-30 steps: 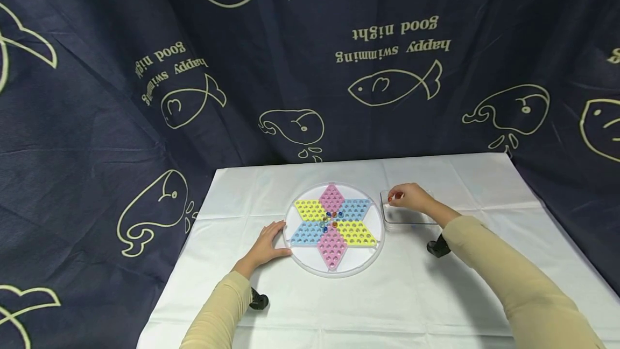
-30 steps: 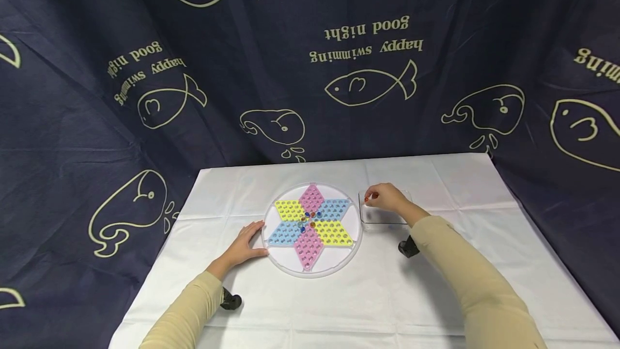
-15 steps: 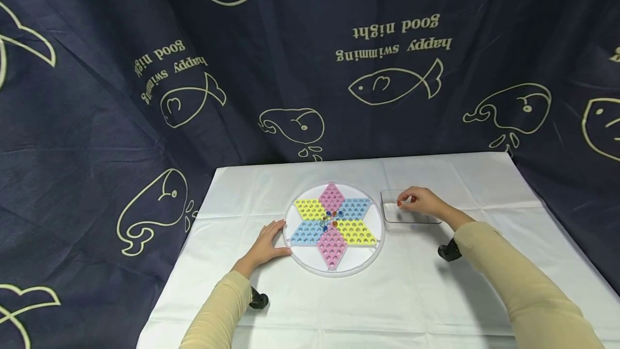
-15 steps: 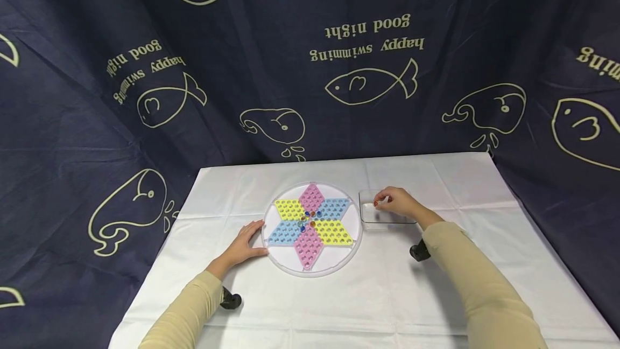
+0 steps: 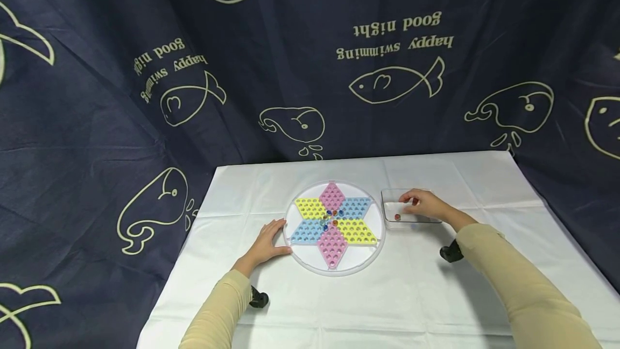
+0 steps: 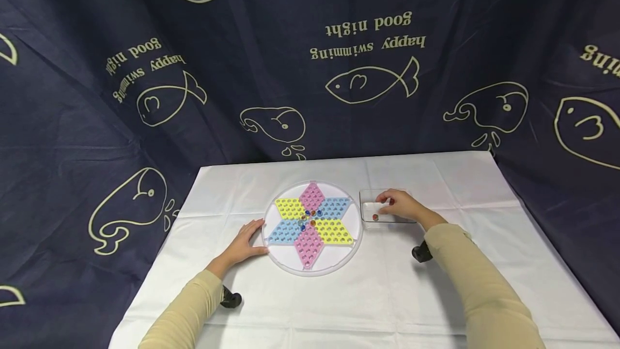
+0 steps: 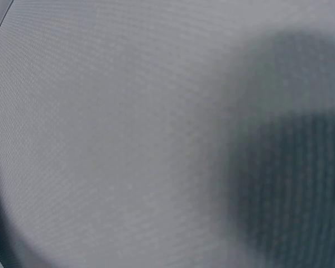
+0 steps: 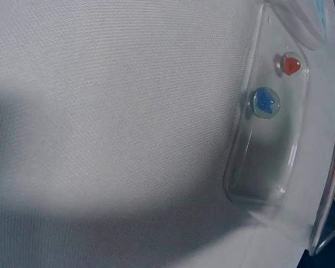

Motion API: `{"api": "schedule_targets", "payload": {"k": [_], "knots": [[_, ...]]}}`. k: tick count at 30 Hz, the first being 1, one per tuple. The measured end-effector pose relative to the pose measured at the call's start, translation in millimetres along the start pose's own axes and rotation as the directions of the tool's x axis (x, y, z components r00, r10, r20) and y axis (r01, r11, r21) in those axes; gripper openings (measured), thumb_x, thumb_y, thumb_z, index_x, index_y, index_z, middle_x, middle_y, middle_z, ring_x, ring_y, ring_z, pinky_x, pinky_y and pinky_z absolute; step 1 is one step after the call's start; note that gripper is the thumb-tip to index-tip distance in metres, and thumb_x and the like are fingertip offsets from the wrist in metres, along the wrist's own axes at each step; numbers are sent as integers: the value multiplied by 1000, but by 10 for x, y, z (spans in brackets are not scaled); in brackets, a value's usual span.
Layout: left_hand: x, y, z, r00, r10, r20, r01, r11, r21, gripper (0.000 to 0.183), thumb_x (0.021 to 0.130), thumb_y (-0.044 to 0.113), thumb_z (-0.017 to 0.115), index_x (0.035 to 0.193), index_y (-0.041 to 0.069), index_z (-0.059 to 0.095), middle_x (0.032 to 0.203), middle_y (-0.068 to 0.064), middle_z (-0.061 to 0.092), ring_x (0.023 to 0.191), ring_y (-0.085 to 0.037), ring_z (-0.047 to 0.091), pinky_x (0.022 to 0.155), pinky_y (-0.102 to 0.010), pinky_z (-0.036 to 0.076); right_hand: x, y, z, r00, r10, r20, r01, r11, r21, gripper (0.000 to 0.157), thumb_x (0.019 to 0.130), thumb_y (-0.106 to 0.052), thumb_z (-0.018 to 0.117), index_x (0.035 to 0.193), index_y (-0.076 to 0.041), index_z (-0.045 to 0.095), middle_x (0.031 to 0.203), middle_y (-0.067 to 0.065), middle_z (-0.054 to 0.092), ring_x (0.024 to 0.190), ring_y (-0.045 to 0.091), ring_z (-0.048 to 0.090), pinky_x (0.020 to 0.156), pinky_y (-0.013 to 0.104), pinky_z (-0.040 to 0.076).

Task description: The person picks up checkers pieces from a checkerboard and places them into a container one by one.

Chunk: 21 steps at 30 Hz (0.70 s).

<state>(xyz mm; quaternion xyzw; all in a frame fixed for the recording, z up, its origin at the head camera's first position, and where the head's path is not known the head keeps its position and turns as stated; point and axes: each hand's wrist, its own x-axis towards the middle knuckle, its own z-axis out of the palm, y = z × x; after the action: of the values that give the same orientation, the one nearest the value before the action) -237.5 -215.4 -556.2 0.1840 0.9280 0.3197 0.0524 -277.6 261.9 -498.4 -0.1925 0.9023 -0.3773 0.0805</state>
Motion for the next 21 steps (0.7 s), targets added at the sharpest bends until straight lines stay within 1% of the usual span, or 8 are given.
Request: {"api": "schedule_targets", "payload": {"k": [5,8,13,16,21], "knots": [[5,-14,5,1000,5,-4,-5,1000,-1,86,70,40,76,139,6,37,143,-13,38,136,-36,22,114,-50,9,-10,-15,9,999,37,13,-38,997,66,40,81,-15,69,113,5,57,111,22,57,86,18,49,71,29,45],[7,-19,3,1000,6,-3,-6,1000,-1,86,70,40,76,139,6,37,143,-13,37,136,-36,22,114,-50,9,3,-41,15,999,48,20,-50,994,94,40,82,-15,68,116,4,56,113,20,57,88,18,49,71,29,45],[8,-23,1,1000,3,0,-3,1000,-1,87,70,41,76,139,6,37,143,-13,37,137,-36,21,114,-50,8,75,-156,21,999,14,48,-20,991,135,42,81,-17,69,116,3,56,113,20,57,92,24,50,74,32,46],[9,-29,4,1000,-1,3,1,1000,6,88,70,42,76,139,6,37,144,-13,37,137,-36,21,114,-50,9,146,-248,35,997,-8,78,-5,986,168,44,81,-17,69,118,3,55,115,20,55,97,28,49,79,35,45],[12,-38,10,1000,-3,4,3,1000,17,86,70,41,76,139,6,37,144,-13,37,137,-35,21,114,-50,9,291,-413,103,993,-45,113,24,983,183,43,83,-10,67,121,5,52,121,23,52,106,33,47,91,42,41]]}}
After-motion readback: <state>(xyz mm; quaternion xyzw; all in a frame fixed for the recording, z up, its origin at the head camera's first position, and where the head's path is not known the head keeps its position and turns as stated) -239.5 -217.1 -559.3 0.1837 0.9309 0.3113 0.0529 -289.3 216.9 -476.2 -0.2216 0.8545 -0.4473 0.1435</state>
